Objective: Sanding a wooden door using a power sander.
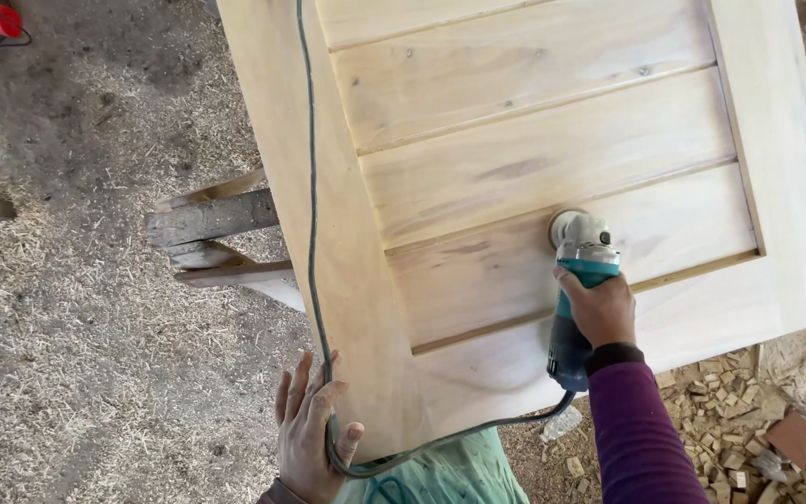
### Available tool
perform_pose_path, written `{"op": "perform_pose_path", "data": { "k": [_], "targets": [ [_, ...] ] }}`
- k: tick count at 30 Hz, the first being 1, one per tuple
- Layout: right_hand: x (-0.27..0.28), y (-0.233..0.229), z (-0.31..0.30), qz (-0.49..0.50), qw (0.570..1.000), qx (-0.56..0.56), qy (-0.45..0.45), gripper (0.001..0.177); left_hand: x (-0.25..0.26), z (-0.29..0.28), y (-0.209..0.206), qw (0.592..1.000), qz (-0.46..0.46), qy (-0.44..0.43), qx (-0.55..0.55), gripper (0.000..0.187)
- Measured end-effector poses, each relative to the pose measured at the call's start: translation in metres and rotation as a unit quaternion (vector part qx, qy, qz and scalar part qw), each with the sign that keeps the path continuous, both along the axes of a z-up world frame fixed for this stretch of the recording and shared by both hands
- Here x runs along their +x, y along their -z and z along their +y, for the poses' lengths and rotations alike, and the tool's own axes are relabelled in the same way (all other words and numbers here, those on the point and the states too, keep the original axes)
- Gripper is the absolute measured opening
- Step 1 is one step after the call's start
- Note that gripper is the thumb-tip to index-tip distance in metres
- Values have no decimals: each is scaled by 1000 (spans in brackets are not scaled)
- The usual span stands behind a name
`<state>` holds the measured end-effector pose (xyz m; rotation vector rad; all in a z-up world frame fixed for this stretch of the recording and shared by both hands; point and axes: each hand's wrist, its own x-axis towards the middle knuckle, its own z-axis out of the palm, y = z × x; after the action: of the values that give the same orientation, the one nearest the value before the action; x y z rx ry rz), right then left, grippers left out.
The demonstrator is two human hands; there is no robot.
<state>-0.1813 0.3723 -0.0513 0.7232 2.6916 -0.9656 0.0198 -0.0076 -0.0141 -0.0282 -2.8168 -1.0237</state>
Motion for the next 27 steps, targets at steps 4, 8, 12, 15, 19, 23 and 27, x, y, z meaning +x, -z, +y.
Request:
{"op": "perform_pose_path", "data": {
  "k": [4, 8, 12, 15, 19, 23, 27],
  "targets": [
    [9, 0, -28, 7, 1000, -15, 0, 63, -3, 1, -3, 1000, -3, -5, 6, 58],
    [25, -2, -77, -3, 997, -27, -68, 66, -7, 3, -7, 1000, -2, 4, 11, 57],
    [39, -19, -119, -33, 989, -2, -144, 66, -6, 3, -10, 1000, 3, 13, 10, 57],
    [49, -26, -132, -43, 981, -3, -188, 65, -2, 0, -9, 1000, 2, 6, 17, 57],
    [60, -23, -118, -72, 971, 7, -227, 63, 0, -3, -8, 1000, 8, -9, 15, 58],
    [59, -4, -77, -65, 977, 0, -202, 60, 2, -3, -6, 1000, 16, -12, 6, 57],
    [47, 10, -28, -13, 997, 17, -80, 60, 5, 0, -8, 1000, 11, -8, 9, 57]
  ]
}}
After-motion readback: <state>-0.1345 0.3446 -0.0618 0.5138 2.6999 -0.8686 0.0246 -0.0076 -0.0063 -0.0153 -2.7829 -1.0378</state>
